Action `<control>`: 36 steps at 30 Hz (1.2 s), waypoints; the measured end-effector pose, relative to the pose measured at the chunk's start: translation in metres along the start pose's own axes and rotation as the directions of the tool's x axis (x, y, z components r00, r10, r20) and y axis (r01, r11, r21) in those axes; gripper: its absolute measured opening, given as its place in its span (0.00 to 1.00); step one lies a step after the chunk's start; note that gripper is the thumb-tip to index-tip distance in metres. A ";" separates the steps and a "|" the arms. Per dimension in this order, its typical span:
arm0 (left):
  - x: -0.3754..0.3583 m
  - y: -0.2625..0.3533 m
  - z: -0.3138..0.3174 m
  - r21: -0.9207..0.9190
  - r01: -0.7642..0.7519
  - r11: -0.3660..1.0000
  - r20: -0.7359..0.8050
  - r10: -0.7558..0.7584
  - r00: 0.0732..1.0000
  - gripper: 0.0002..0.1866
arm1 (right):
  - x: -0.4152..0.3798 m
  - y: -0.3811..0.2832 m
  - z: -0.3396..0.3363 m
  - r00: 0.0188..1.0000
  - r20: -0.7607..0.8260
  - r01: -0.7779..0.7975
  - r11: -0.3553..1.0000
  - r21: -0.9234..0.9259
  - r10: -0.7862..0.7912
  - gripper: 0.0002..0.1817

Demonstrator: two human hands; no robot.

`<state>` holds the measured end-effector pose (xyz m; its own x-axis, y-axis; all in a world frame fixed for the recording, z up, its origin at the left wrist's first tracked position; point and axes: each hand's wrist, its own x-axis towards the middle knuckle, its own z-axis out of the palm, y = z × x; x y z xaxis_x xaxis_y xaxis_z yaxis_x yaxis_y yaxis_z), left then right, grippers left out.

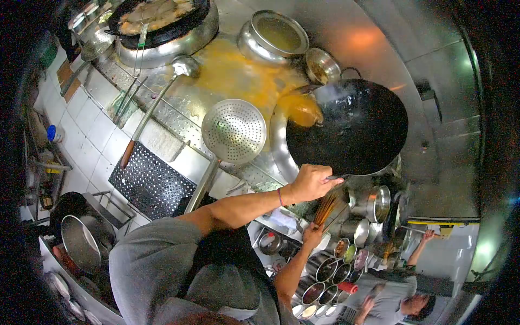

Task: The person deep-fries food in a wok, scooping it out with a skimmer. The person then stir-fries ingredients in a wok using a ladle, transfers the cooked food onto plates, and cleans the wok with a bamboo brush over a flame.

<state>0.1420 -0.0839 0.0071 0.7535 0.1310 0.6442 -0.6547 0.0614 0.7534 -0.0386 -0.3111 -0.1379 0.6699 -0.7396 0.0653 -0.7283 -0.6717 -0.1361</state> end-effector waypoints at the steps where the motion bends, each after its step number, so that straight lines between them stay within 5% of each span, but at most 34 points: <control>1: 0.000 0.001 0.001 0.004 0.004 1.000 0.005 -0.004 1.000 0.24 | -0.001 0.000 -0.001 1.000 0.007 -0.003 1.000 0.001 0.003 0.34; 11: 0.002 0.004 0.014 -0.074 0.040 0.996 -0.081 -0.046 0.996 0.23 | 0.005 0.011 0.001 0.999 0.016 0.029 0.999 0.039 -0.030 0.31; 13: -0.001 0.003 0.012 -0.042 0.066 0.997 -0.025 -0.067 0.997 0.23 | 0.023 0.048 0.015 0.980 -0.001 0.192 0.935 0.297 -0.201 0.24; 14: -0.002 0.002 0.012 -0.008 0.056 0.998 0.044 -0.056 0.997 0.22 | 0.027 0.057 0.016 0.978 0.151 -0.025 0.635 0.772 -0.145 0.19; 15: -0.004 0.002 0.012 0.024 0.042 0.999 0.113 -0.045 0.993 0.21 | 0.024 0.056 0.001 0.976 0.156 -0.025 0.637 0.771 -0.151 0.19; 17: -0.013 -0.001 0.009 0.130 0.000 0.992 0.191 -0.025 0.981 0.20 | 0.003 0.026 -0.074 0.854 0.518 -0.473 0.349 0.809 -0.043 0.17; 19: -0.025 -0.007 0.010 0.227 -0.056 0.972 0.273 -0.009 0.962 0.19 | 0.010 0.027 -0.104 0.928 0.371 -0.360 0.285 0.888 0.017 0.19; 20: -0.034 -0.012 0.014 0.277 -0.119 0.953 0.354 0.014 0.935 0.17 | 0.011 0.013 -0.130 0.899 0.431 -0.438 0.123 0.891 0.078 0.15; 21: -0.042 -0.018 0.017 0.317 -0.186 0.930 0.435 0.032 0.900 0.15 | 0.011 0.003 -0.153 0.925 0.377 -0.374 0.069 0.925 -0.049 0.14; 24: -0.066 -0.032 0.032 0.340 -0.381 0.860 0.579 0.129 0.805 0.10 | 0.046 -0.015 -0.172 0.980 0.180 -0.196 -0.235 0.952 -0.088 0.14; 25: -0.065 -0.030 0.038 0.316 -0.371 0.873 0.614 0.110 0.781 0.08 | 0.053 -0.035 -0.182 0.984 0.164 -0.176 -0.317 0.932 -0.066 0.15; 27: -0.058 -0.031 0.041 0.333 -0.345 0.877 0.640 0.059 0.766 0.07 | 0.085 -0.054 -0.181 0.950 0.077 -0.192 -0.370 0.909 -0.303 0.18; 29: -0.049 -0.038 0.049 0.364 -0.338 0.868 0.628 0.039 0.777 0.08 | 0.126 -0.078 -0.162 0.920 0.170 -0.241 -0.168 0.956 -0.354 0.20; 30: -0.047 -0.047 0.056 0.423 -0.315 0.850 0.632 -0.027 0.774 0.08 | 0.129 -0.106 -0.161 0.919 0.221 -0.212 0.064 0.975 -0.327 0.19; 33: -0.042 -0.051 0.069 0.552 -0.280 0.785 0.666 -0.212 0.715 0.06 | 0.138 -0.163 -0.142 0.709 0.389 -0.029 0.527 0.850 -0.588 0.31; 35: -0.042 -0.049 0.074 0.599 -0.247 0.762 0.642 -0.272 0.717 0.06 | 0.154 -0.179 -0.124 0.520 0.382 0.321 0.590 0.741 -0.764 0.34; 36: -0.044 -0.048 0.077 0.592 -0.232 0.771 0.634 -0.268 0.726 0.05 | 0.173 -0.181 -0.110 0.415 0.494 0.245 0.617 0.748 -0.764 0.35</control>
<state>0.1450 -0.1684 -0.0477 0.7600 -0.5484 0.3490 -0.6449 -0.5693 0.5099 0.1937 -0.3220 0.0066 0.9059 0.2275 -0.3573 -0.1772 -0.5626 -0.8075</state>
